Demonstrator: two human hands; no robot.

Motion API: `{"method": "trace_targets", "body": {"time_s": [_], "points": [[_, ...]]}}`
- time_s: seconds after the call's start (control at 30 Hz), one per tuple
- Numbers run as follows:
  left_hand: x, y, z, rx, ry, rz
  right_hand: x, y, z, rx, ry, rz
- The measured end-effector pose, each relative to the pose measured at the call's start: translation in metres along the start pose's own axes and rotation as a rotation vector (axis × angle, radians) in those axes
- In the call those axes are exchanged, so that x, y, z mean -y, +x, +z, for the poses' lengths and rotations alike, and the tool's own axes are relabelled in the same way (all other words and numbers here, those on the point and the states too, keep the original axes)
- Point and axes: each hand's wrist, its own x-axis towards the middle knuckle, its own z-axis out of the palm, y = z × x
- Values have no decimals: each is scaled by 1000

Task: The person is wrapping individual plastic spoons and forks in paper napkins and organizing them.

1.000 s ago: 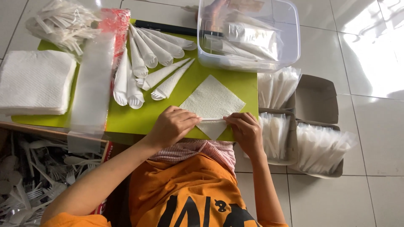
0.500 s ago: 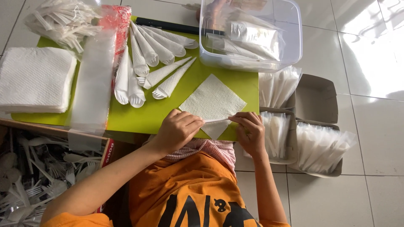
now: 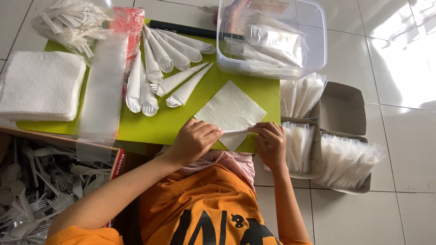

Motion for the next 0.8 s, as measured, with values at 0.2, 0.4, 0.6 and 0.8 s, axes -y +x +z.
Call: {"method": "trace_targets", "body": {"time_s": [0.2,0.4,0.6,0.8], "points": [[11,-3,9,89,-7,26,5,2,-1,-1,-36,-19],[10,7,-3,177,-95,-47,1,-1,0,17,-130,-81],[8,7,-7,248,-57,-133,11,1,-7,105,-149,-87],[1,14,-26,312,-79,-182,56,15,-28,339,-328,32]]}}
